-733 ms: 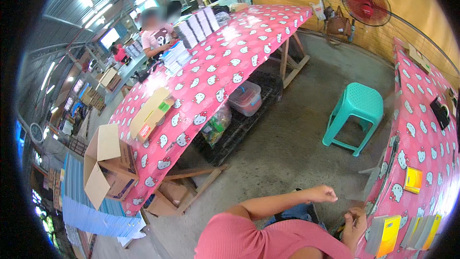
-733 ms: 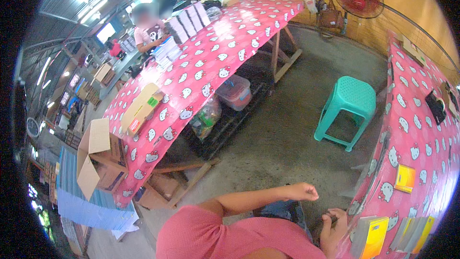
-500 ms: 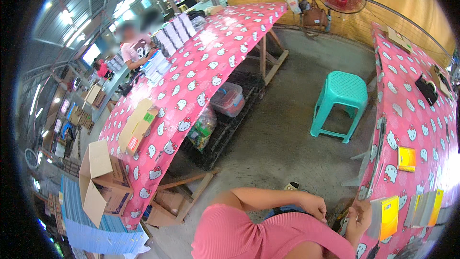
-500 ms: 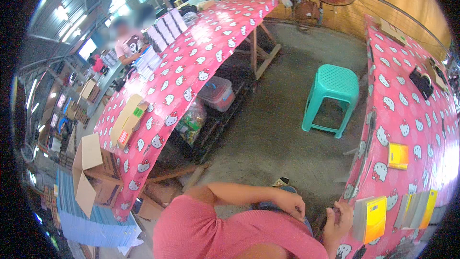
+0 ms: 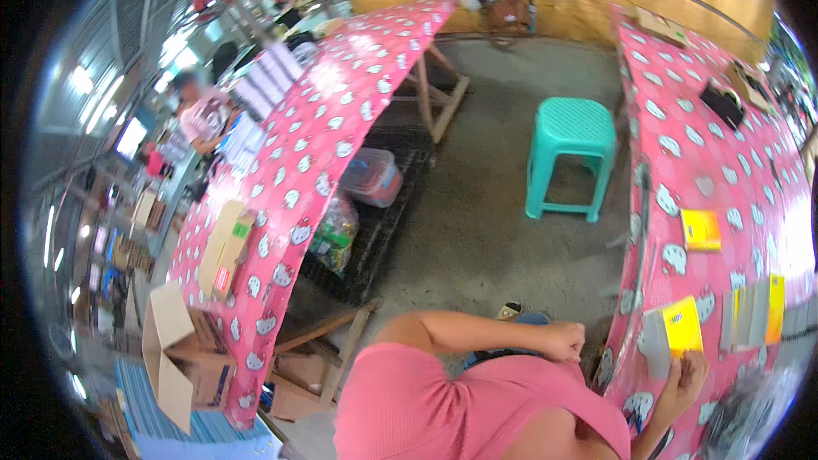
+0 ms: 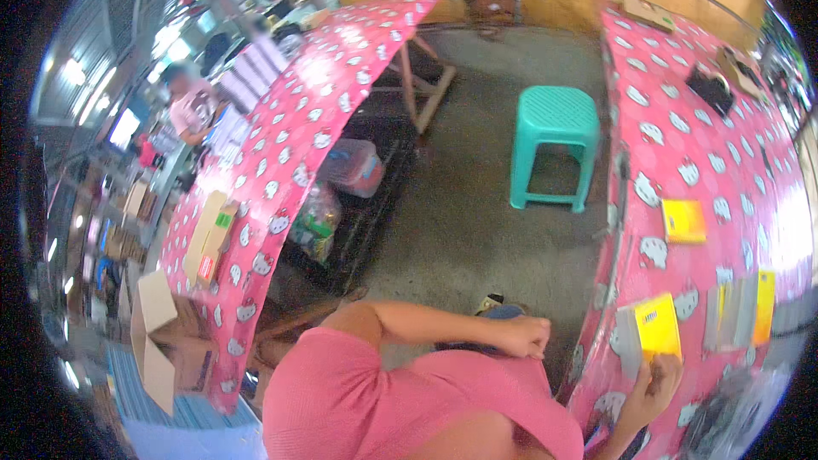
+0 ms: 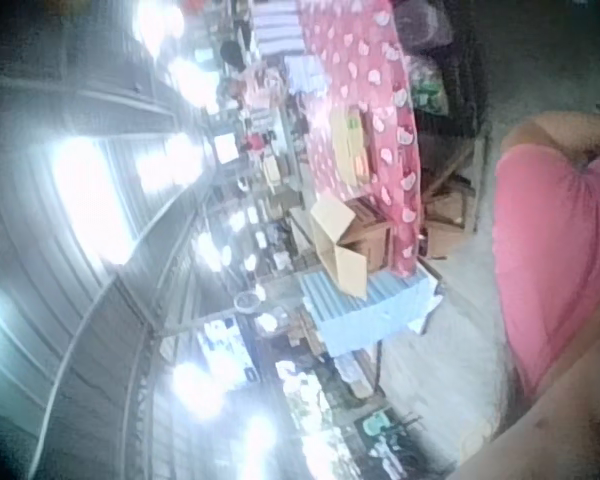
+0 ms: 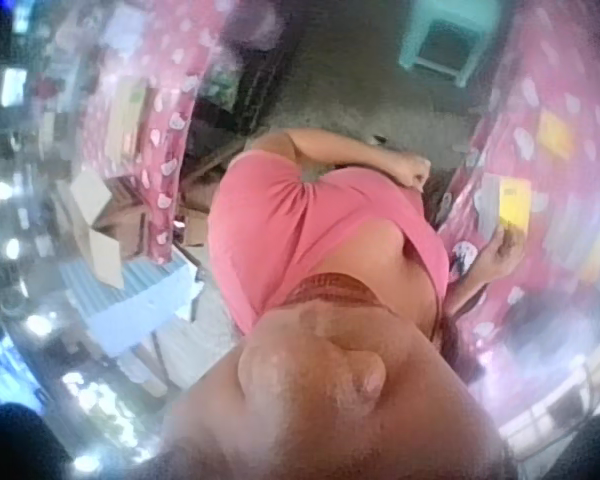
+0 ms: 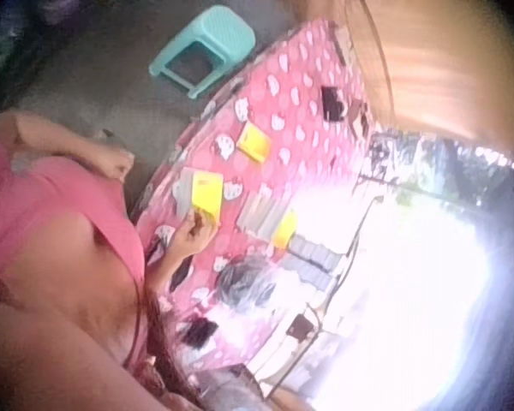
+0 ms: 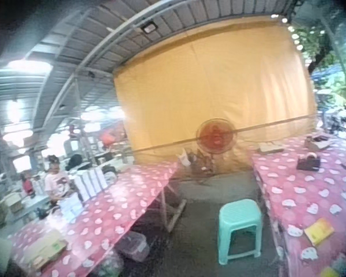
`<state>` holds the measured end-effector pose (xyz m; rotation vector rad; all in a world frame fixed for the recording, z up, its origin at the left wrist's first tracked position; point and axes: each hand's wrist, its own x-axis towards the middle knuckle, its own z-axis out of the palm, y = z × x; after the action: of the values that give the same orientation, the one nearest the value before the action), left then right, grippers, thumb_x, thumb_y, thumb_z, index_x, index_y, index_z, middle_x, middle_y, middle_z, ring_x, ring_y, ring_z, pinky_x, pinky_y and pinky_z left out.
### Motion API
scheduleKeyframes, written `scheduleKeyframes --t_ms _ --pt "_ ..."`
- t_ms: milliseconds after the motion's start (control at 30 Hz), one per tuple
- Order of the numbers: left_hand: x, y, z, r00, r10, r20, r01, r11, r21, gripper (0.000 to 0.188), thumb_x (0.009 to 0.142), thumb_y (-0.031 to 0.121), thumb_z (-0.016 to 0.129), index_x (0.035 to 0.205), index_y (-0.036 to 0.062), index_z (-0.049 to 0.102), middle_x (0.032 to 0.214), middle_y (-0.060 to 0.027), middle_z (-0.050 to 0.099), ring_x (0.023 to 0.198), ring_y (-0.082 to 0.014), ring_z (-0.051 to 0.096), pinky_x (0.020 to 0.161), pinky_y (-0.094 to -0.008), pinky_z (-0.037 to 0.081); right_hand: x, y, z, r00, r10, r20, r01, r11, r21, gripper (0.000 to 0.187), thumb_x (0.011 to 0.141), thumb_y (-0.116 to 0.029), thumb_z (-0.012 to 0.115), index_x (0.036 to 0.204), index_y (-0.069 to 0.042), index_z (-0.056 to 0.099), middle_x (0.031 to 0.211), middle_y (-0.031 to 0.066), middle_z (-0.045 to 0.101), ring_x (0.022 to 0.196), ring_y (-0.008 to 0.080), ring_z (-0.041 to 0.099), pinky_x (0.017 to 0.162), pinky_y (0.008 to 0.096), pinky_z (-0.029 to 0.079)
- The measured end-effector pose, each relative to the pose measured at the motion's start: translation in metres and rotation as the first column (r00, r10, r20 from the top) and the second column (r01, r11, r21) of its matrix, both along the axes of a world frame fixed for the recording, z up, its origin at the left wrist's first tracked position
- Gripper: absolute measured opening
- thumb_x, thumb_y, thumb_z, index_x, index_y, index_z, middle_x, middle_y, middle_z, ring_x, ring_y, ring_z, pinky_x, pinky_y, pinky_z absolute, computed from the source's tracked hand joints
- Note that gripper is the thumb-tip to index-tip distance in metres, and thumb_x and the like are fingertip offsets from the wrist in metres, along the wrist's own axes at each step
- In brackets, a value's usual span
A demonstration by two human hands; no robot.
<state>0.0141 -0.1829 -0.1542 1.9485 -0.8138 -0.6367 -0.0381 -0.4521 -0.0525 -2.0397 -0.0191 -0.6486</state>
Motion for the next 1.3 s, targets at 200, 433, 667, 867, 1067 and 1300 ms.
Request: scheduleKeyframes --t_ms 200,433,667,867,1067,1300 --pt "-0.010 0.050 0.033 0.992 -0.061 -0.108 0.069 0.995 0.071 0.018 0.078 0.024 0.064 0.079 0.0059 0.064 0.080 -0.0079 0.060 0.082 -0.0211 0.056 0.074 -0.0328 0.045 0.033 -0.006 0.033 0.973 -0.194 0.123 0.219 0.947 -0.234 0.012 0.078 -0.004 0.058 0.088 0.002 0.062 0.090 0.0136 0.059 0.084 0.0249 0.057 0.076 0.0325 0.045" --pt "0.014 0.002 0.110 0.976 -0.185 -0.113 0.205 0.956 0.210 0.018 0.078 0.021 0.066 0.081 0.0041 0.062 0.086 -0.0074 0.062 0.084 -0.0182 0.059 0.074 -0.0297 0.045 0.019 -0.115 0.106 0.591 -0.587 0.552 0.765 0.624 -0.155 0.008 0.076 -0.003 0.062 0.084 -0.002 0.062 0.080 0.0082 0.060 0.068 0.0179 0.056 0.060 0.0280 0.045" --pt "0.078 -0.036 0.094 0.901 0.229 -0.368 -0.341 0.899 -0.276 0.022 0.082 0.014 0.064 0.099 0.0040 0.052 0.090 -0.0014 0.057 0.080 -0.0075 0.052 0.071 -0.0214 0.042 0.030 -0.282 0.135 0.334 -0.738 0.586 0.934 0.342 -0.101 0.018 0.077 -0.017 0.064 0.091 -0.007 0.065 0.086 0.0097 0.064 0.075 0.0213 0.062 0.065 0.0307 0.048" --pt "0.104 -0.061 0.082 0.779 0.306 -0.548 -0.463 0.869 -0.172 0.045 0.089 0.037 0.053 0.120 0.0061 0.043 0.110 -0.0033 0.054 0.098 -0.0121 0.051 0.078 -0.0295 0.038 0.035 -0.327 0.125 0.501 -0.824 0.266 0.828 0.367 -0.424 0.036 0.078 -0.032 0.063 0.104 -0.007 0.064 0.102 0.0159 0.063 0.088 0.0270 0.063 0.078 0.0359 0.047" --pt "0.117 -0.096 0.066 0.603 0.070 -0.794 -0.402 0.887 -0.228 0.058 0.087 0.050 0.048 0.124 0.0056 0.043 0.114 -0.0058 0.054 0.106 -0.0148 0.050 0.087 -0.0305 0.037 0.031 -0.180 0.005 0.807 -0.508 -0.301 0.531 0.847 -0.008 0.052 0.089 -0.051 0.041 0.100 -0.003 0.060 0.095 0.0101 0.064 0.085 0.0217 0.060 0.073 0.0344 0.045" --pt "0.114 -0.109 0.071 0.552 0.047 -0.833 -0.375 0.905 -0.198 0.050 0.087 0.048 0.048 0.115 0.0070 0.050 0.110 -0.0057 0.058 0.100 -0.0147 0.055 0.087 -0.0319 0.041 0.019 -0.028 -0.059 0.821 0.302 -0.484 0.295 0.501 0.813 0.089 0.080 -0.073 0.027 0.131 -0.001 0.038 0.125 0.0122 0.048 0.108 0.0192 0.048 0.091 0.0337 0.038"
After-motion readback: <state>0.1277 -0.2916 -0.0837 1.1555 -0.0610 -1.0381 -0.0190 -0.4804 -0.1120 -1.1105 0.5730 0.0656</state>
